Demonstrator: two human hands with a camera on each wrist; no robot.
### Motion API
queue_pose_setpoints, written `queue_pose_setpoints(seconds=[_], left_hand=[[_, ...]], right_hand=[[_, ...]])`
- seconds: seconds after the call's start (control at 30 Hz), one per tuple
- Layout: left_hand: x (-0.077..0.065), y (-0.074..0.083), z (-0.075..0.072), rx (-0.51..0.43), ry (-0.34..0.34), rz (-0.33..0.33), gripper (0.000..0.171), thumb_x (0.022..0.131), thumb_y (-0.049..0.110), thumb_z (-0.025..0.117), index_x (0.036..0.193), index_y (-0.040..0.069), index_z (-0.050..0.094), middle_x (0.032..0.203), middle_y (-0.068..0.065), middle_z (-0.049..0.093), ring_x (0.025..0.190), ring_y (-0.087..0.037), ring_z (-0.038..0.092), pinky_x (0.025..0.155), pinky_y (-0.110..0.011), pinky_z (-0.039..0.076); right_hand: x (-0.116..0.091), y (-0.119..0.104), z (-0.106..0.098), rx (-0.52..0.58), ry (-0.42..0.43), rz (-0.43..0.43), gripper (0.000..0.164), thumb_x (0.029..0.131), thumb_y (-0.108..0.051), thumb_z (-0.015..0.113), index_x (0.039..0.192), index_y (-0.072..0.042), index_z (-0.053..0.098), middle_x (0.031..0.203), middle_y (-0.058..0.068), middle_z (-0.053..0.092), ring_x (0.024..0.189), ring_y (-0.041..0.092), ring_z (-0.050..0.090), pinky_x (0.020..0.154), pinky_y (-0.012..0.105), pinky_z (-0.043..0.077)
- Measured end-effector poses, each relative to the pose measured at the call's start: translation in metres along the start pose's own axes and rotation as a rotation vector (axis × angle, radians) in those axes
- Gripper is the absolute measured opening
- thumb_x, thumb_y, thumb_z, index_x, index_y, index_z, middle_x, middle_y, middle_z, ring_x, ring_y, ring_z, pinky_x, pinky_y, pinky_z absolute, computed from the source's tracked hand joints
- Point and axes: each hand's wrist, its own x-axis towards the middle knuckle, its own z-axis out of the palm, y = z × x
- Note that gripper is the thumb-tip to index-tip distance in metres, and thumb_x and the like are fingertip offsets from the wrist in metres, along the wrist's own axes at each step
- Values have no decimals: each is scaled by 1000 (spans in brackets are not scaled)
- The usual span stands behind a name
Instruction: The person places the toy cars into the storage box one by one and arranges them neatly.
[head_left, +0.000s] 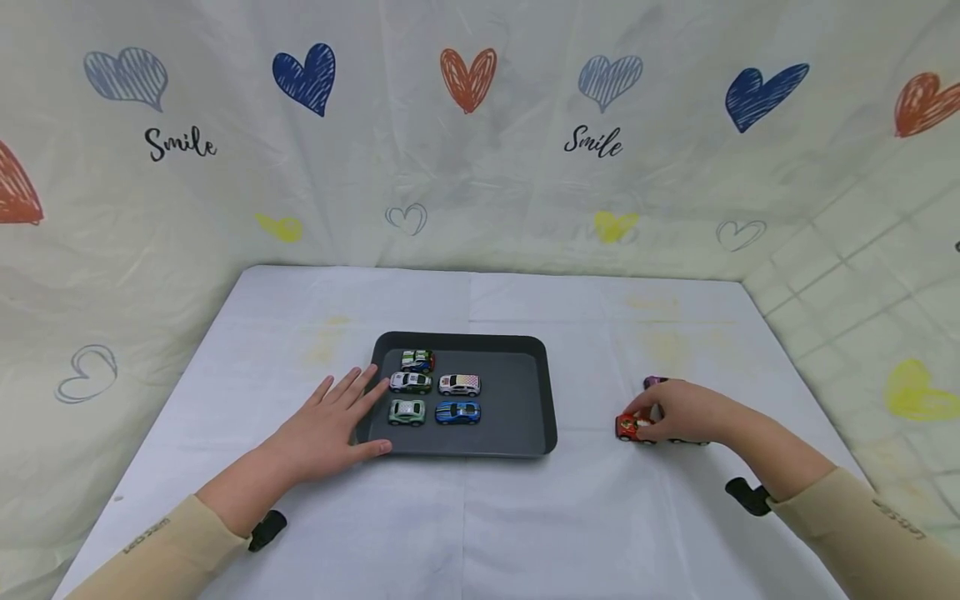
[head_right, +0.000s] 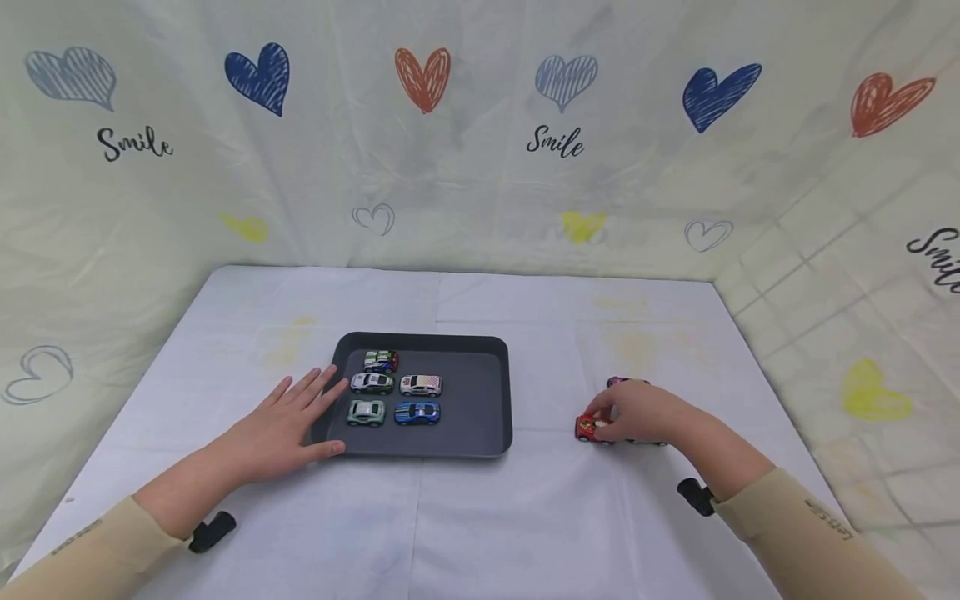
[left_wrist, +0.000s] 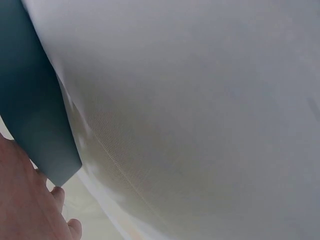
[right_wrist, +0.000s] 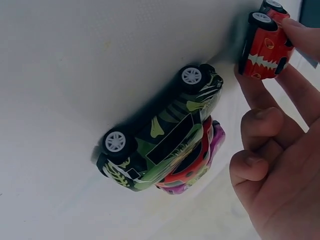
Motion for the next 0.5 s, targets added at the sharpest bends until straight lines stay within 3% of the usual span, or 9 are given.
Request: queue_pose_setpoints(seconds=[0.13,0.5], left_hand=[[0,0,0,-4,-15,-5,94,89,77,45,160,21,20,167,-5,9,152,-32,9,120,-57,6],[-1,2,-1,-9,-2,-5,93,89,75,48,160,21,21,167,-5,9,152,-32,9,120,-57,6]], right_hand=[[1,-2,-1,8,31,-21,26,86,-30,76,111,-23,75,85,-9,60,70,8,53,61,27,46],[12,-17,-17,-9,132,-109,29,88,-32,76,116,-21,75,109,-5,68,88,16,56,71,31,49]])
